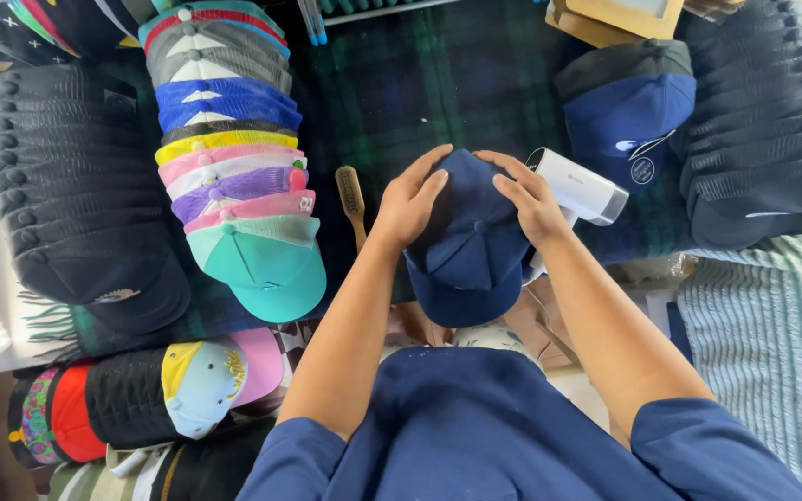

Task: Cleaning and reshaping a blue baseball cap using a brush and a handheld steamer.

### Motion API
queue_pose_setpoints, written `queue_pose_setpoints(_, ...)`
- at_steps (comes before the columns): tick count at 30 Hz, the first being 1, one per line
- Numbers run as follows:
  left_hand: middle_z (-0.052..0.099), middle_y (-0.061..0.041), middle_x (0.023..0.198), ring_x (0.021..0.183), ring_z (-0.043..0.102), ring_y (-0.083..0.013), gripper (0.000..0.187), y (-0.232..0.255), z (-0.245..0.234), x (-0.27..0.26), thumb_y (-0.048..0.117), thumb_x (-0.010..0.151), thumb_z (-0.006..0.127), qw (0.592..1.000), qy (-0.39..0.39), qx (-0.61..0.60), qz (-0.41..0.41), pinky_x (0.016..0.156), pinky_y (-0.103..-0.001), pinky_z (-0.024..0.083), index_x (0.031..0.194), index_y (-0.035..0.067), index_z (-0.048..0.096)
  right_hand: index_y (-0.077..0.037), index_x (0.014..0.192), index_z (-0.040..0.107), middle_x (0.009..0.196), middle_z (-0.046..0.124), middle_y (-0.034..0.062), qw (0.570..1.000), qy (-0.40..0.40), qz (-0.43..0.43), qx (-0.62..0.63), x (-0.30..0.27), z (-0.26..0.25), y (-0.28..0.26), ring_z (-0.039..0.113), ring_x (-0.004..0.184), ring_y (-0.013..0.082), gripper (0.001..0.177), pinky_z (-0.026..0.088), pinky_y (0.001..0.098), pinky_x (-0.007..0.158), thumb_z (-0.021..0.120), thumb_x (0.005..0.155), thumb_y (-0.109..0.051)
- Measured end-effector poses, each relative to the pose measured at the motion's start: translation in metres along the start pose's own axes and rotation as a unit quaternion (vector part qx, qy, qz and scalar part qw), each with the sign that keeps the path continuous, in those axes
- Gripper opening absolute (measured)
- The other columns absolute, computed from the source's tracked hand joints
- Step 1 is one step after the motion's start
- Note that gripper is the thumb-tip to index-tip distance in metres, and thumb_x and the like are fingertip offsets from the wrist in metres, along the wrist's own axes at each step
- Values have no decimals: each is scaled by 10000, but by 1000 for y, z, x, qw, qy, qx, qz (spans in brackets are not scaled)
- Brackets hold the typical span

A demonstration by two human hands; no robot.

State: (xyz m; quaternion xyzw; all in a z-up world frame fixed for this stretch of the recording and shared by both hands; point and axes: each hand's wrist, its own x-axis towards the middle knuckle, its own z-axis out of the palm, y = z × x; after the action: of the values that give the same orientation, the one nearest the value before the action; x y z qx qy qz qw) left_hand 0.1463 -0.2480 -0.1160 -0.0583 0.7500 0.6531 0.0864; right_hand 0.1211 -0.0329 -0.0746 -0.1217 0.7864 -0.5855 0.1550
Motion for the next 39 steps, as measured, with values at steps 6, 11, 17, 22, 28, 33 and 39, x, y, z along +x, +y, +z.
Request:
queue_pose_setpoints(6,647,-31,1423,1385,546,-240,392,-15,-1,-1,352,1054,487,995,5,-99,4,1192,-432,379,1393,269,666,-103,1394,647,1446,604,153,999,-16,10,47,1,-4,1,518,1398,293,476,330,462,1194,505,1018,-358)
queue_pose_setpoints(11,649,-177,1393,1373,541,-322,487,-3,8,-28,317,1091,358,980,93,-159,79,1209,-467,338,1371,61,662,-66,1492,545,1542,521,181,991,-65,-11,119,-2,-9,10,424,1469,347,594,249,502,1243,354,1055,-419)
queue_pose_setpoints(17,525,-196,1526,1466,408,-345,564,-13,36,-50,385,1097,310,966,173,-176,73,1257,-492,235,1474,43,552,-54,1517,500,1542,522,183,993,-60,-41,93,-1,-14,38,399,1481,349,657,224,496,1258,236,1080,-468)
queue_pose_setpoints(22,547,-187,1510,1456,440,-343,571,2,39,-50,359,1075,280,966,172,-191,39,1264,-472,243,1456,49,574,-33,1482,533,1522,536,191,989,-107,-32,93,16,-22,80,426,1461,349,602,248,509,1248,256,1083,-387)
queue_pose_setpoints(28,639,-136,1407,1397,521,-274,499,15,12,-38,296,1078,323,982,128,-138,20,1246,-440,284,1367,81,667,-19,1428,590,1483,568,188,987,-125,-61,82,38,-38,75,470,1434,333,501,299,513,1223,334,1081,-276)
queue_pose_setpoints(33,656,-115,1390,1397,531,-256,505,29,19,-30,314,1076,318,983,78,-164,1,1255,-411,275,1348,108,690,-51,1404,629,1450,604,169,988,-127,-64,64,31,-21,38,495,1428,312,498,293,465,1241,350,1070,-293)
queue_pose_setpoints(39,667,-140,1366,1361,566,-286,582,12,20,-19,436,1077,310,970,68,-233,3,1242,-446,272,1318,84,706,-57,1359,665,1413,640,138,988,-116,-48,93,30,-15,24,527,1406,263,540,288,423,1250,290,1079,-328)
